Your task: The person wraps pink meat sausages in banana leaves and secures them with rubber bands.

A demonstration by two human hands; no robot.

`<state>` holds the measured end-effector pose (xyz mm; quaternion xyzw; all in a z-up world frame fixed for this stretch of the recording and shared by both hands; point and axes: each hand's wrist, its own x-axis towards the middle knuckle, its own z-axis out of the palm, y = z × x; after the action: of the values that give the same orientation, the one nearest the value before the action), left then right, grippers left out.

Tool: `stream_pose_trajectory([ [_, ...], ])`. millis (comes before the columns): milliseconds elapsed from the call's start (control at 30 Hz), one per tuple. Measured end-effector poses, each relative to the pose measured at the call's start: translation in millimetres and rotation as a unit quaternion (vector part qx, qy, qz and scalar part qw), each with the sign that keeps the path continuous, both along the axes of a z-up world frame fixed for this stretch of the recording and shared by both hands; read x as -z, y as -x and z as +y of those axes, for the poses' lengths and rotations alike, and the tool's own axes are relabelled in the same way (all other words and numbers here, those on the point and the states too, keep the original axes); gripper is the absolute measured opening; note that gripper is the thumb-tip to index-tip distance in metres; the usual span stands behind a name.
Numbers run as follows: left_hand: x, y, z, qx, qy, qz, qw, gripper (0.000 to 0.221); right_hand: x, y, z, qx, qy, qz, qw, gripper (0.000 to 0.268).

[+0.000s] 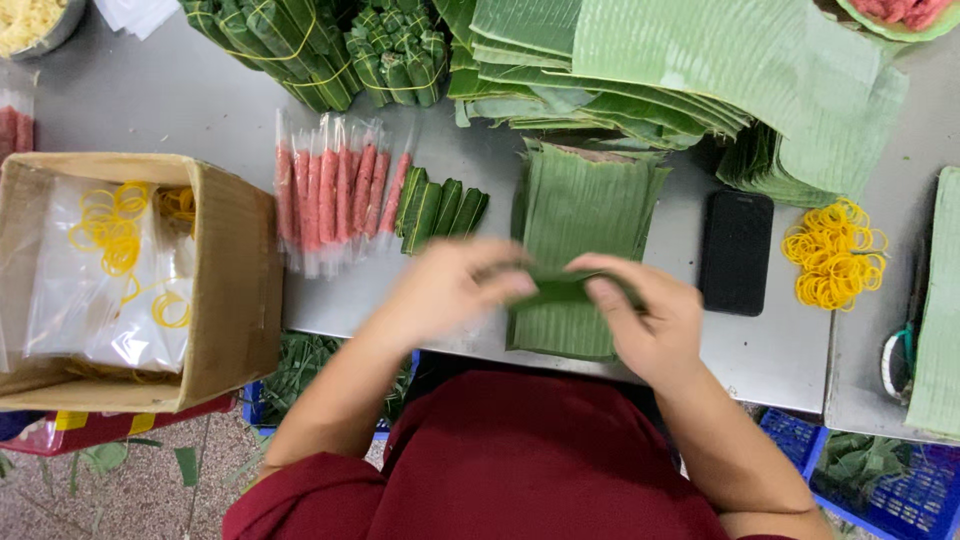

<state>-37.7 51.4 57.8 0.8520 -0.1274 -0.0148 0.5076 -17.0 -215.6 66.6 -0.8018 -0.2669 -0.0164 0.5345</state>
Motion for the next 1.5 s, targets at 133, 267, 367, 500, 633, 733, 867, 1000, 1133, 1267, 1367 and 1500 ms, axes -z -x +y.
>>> stream_pose_trajectory([
  [133,36,-49,65,-0.315,-0.281,-0.026,0.906,0.021,17,8,10,0.071,0.067,-0.242,0.965,0.037],
  [267,79,-81,83,-0.296,-0.434,0.06,0.849,0.013,43,9,19,-0.049,0.243,-0.22,0.943,0.039],
  [367,75,-88,81,-0.266,-0.395,0.068,0.877,0.025,50,14,19,-0.051,0.27,-0.18,0.945,0.046],
  [500,21,-70,72,-0.285,-0.318,0.034,0.904,0.028,42,10,17,-0.069,0.221,-0.107,0.967,0.051],
  [633,-10,-15,36,-0.171,-0.031,-0.069,0.982,0.042,42,-2,3,-0.096,0.122,0.009,0.988,0.054],
  [733,5,1,-3,-0.003,0.297,0.108,0.949,0.03,55,-8,-12,-0.115,0.005,0.142,0.983,0.049],
  [867,42,-5,-29,-0.063,0.445,0.318,0.835,0.035,78,-8,-31,-0.078,-0.038,0.297,0.951,0.041],
  [1000,74,8,-44,-0.082,0.22,0.21,0.949,0.025,86,2,-47,-0.011,-0.045,0.321,0.946,0.034],
  [1133,80,20,-52,-0.109,-0.143,-0.079,0.981,0.021,72,6,-36,0.032,0.269,0.059,0.961,0.021],
  [1267,63,19,-58,-0.086,-0.143,-0.263,0.95,0.015,46,7,-21,0.076,0.265,-0.115,0.954,0.007],
  [1367,46,21,-54,0.0,-0.208,-0.311,0.927,0.022,31,2,-20,-0.032,0.255,-0.153,0.954,0.016],
  [1500,43,18,-48,0.07,-0.19,-0.332,0.921,0.041,26,-13,-28,-0.113,0.211,-0.163,0.957,0.041],
])
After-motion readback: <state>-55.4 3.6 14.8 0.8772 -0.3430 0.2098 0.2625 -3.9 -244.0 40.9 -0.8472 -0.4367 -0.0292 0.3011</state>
